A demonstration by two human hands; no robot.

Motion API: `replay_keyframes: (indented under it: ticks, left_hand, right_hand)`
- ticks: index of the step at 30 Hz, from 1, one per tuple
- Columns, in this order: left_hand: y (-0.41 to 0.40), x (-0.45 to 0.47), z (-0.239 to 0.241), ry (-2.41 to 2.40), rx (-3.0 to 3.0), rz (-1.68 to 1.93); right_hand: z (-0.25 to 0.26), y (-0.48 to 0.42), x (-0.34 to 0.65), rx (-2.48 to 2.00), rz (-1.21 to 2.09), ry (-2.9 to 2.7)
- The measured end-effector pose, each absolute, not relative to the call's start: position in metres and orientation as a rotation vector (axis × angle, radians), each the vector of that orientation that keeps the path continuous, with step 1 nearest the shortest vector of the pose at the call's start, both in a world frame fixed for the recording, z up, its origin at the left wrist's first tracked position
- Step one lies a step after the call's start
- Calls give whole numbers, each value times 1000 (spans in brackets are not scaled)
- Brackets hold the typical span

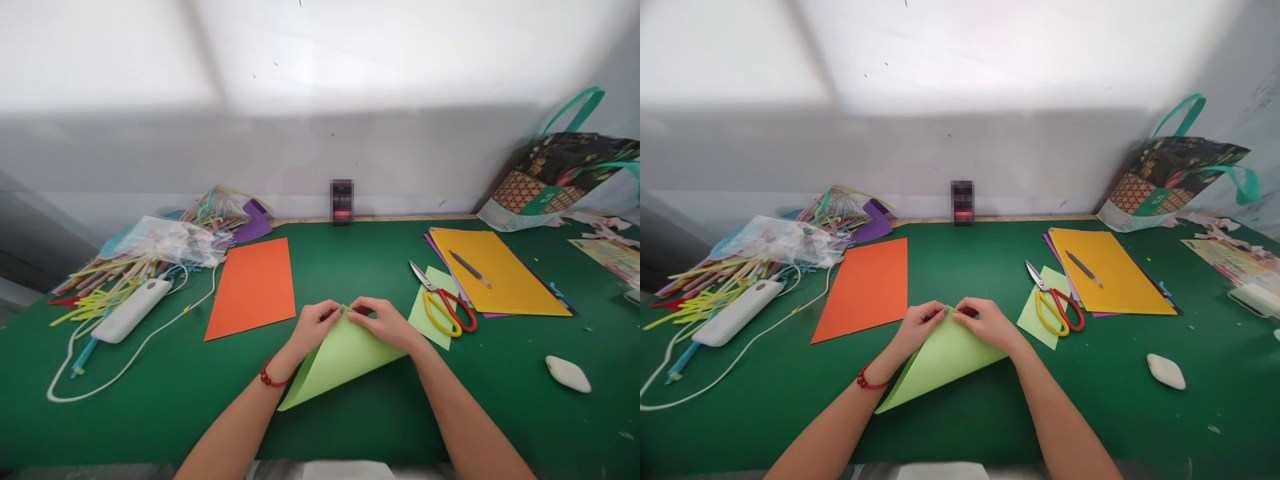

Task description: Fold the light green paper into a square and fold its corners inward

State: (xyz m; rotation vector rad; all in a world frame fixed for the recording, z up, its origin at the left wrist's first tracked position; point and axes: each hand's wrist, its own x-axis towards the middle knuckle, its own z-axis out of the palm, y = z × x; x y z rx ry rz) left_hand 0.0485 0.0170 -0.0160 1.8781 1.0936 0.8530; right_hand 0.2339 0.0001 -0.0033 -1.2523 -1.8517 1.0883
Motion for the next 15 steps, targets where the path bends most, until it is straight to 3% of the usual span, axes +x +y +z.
replay_keyframes:
  ticks: [8,15]
  left_hand:
    - [20,47,-15,1096,1823,684]
    - [20,31,3,1005,1702,288]
  right_hand:
    - [-2,0,233,-1271,1034,-1913]
    - [-4,2,236,-1353,942,-1783]
